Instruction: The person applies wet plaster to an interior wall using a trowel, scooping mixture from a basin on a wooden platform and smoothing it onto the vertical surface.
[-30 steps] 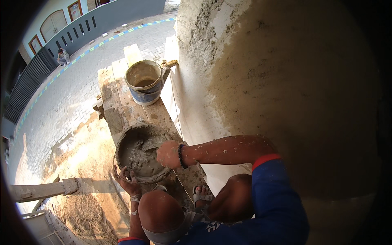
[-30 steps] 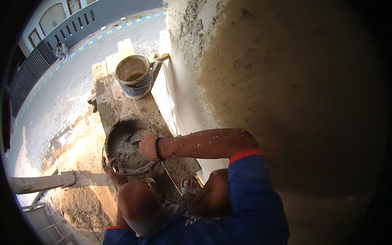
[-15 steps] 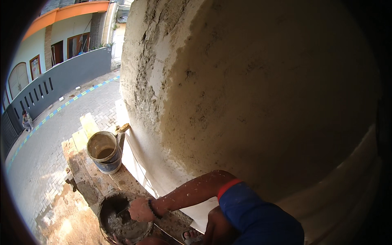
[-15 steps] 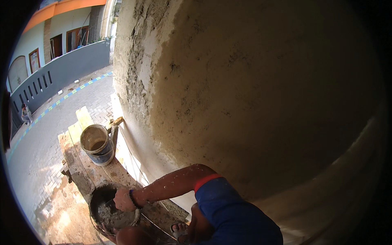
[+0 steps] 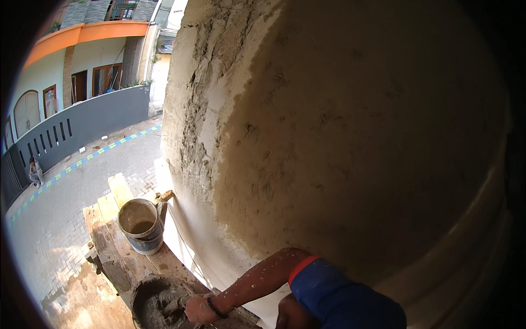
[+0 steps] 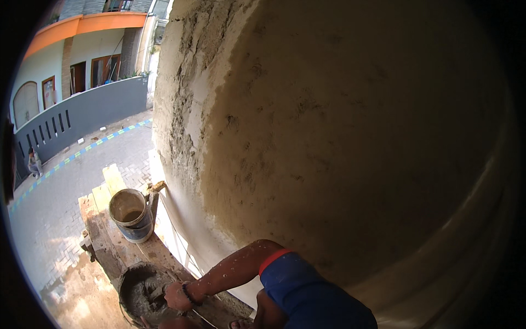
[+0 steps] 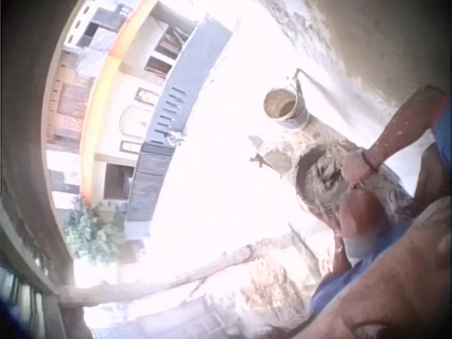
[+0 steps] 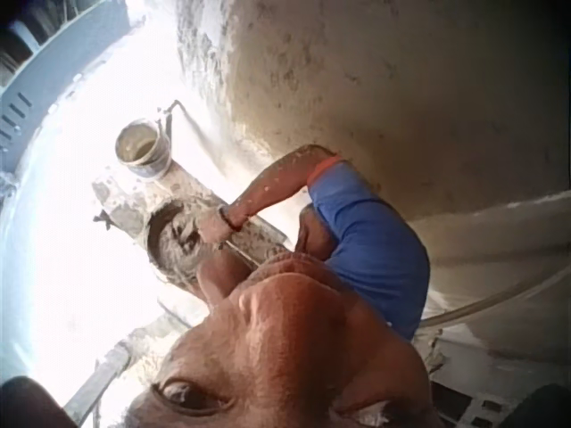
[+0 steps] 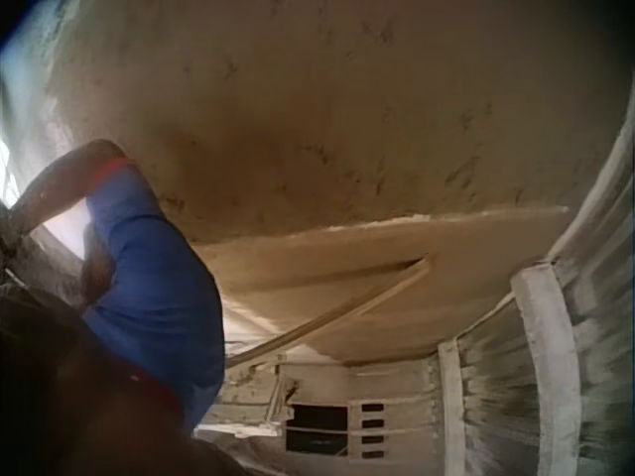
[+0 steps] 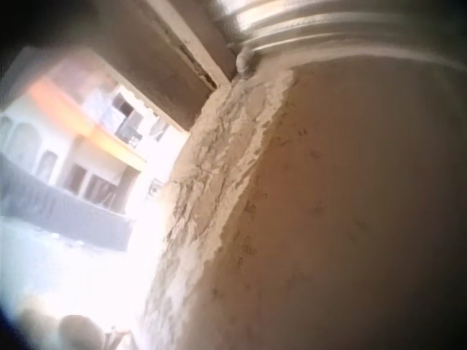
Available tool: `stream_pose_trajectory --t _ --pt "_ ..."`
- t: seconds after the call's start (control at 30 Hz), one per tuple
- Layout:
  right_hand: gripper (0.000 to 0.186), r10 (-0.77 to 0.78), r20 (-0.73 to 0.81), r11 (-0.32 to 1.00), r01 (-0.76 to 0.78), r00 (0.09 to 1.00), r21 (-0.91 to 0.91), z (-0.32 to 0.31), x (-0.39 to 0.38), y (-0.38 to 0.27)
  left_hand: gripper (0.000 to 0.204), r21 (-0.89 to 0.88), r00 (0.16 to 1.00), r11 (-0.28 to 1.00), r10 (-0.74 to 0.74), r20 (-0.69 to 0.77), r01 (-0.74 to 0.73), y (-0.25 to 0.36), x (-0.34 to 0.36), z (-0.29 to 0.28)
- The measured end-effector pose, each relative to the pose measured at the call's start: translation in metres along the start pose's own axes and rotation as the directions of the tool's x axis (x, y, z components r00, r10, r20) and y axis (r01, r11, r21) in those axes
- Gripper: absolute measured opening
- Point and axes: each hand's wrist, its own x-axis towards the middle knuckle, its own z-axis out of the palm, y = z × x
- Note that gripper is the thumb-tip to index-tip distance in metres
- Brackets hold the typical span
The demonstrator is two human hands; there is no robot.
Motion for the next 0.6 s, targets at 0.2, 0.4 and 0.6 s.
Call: stream_pose_trajectory --t 0.2,0.4,0.6 --pt "0.007 0.138 0.266 0.982 -0.166 0.954 0.087 -0.089 0.013 -0.001 0.072 -0.051 0.996 0.995 -0.092 -0.018 0.091 0.008 -0.040 -0.038" --pt "0.015 0.119 0.291 0.992 -0.129 0.949 0.014 -0.016 0.024 0.003 0.082 -0.022 0.947 0.951 -0.306 0.100 0.310 -0.015 -0.056 -0.050" --pt "0.011 0.091 0.130 0.995 -0.096 0.987 0.033 -0.026 0.016 0.005 0.087 -0.627 0.831 0.559 -0.468 0.302 0.543 0.007 -0.042 -0.060"
